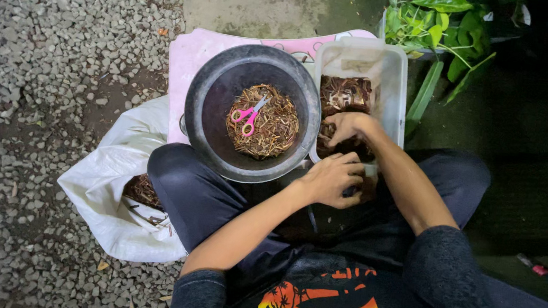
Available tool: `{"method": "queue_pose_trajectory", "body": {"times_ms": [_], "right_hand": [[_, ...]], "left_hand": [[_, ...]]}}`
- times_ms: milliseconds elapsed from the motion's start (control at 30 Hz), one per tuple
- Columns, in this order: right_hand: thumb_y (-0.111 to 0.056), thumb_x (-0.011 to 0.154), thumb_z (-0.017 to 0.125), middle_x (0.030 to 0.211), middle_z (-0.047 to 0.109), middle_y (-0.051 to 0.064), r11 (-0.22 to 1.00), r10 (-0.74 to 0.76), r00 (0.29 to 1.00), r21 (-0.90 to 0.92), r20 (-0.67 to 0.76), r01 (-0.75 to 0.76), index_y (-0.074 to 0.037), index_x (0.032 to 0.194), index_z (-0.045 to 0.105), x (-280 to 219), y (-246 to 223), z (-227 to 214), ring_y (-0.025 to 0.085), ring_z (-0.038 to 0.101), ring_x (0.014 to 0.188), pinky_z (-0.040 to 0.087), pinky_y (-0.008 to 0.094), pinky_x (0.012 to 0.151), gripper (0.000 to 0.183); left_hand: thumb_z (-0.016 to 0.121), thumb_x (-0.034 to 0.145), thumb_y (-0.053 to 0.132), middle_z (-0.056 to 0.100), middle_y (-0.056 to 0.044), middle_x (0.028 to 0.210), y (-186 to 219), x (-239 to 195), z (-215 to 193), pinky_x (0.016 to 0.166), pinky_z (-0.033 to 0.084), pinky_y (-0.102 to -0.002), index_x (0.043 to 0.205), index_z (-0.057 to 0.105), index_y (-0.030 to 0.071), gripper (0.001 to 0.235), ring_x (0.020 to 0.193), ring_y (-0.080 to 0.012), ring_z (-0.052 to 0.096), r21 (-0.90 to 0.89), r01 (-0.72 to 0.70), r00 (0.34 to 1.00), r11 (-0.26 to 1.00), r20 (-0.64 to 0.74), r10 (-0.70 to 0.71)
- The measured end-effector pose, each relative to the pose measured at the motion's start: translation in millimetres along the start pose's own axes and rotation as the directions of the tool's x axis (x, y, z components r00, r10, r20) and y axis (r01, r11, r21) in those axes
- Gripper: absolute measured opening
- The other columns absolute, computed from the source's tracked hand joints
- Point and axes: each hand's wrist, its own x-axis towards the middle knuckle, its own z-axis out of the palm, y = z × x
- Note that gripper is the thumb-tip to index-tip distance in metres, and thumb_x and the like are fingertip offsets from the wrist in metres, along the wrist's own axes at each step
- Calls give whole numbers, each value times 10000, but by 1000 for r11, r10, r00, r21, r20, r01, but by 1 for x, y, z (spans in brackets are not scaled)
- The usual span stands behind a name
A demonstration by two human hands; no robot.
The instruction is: The person sits on the ground and uses both hands to sort dried plant material between a metal pot and a clear plastic container. They repeatedly pick up handfuls, separate strands, and transfer material between the two containers.
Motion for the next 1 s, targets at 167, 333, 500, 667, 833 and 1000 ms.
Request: {"method": "queue_pose_trajectory", "body": {"times_ms": [167,333,500,667,833,1000], "right_hand": [[-226,678,859,1098,706,97,996,15,995,88,-94,-7,-135,1318,610,-34,-23,-5,239,694,905,615,434,695,692],[-205,710,806,950,786,87,937,-289,940,146,-183,317,-76,1064,783,-89,-29,-39,204,686,836,551,360,704,377],[-226,790,832,1039,816,93,834,-444,835,192,-325,518,-54,1121,793,-112,-30,-54,147,711,917,563,278,799,374],[-382,730,847,1222,708,81,910,-241,953,300,-183,288,-135,1338,641,-100,-42,-52,184,687,885,610,321,664,688],[-316,574,933,1229,602,143,966,-182,949,133,-256,221,-151,1422,484,-70,-57,-23,270,699,817,597,389,540,974],[-272,579,900,1108,673,184,994,-105,983,-38,-148,101,-107,1374,561,-18,-40,8,294,711,798,584,388,598,880]], "left_hand": [[747,741,343,653,-40,985,0,1,-4,791,518,-399,807,740,91,261,1030,-248,588,-34,-26,999,999,-49,24],[755,734,350,644,-44,968,-1,2,-3,805,523,-397,794,729,85,273,1027,-245,590,-8,-15,999,1000,-33,14],[759,732,353,652,-48,982,-2,0,-4,791,519,-397,789,730,88,272,1030,-252,589,-26,-20,999,999,-35,19],[752,750,343,651,-33,1001,1,1,-4,841,537,-390,831,742,98,258,1047,-242,587,-31,-25,998,999,-55,23],[761,733,341,659,-39,1022,1,3,-6,826,531,-405,853,753,97,272,1036,-253,584,-28,-47,995,999,-89,44],[774,747,335,668,-36,1044,2,-1,-6,809,530,-403,819,739,93,255,1042,-247,593,-65,-18,999,998,-50,15]]}}
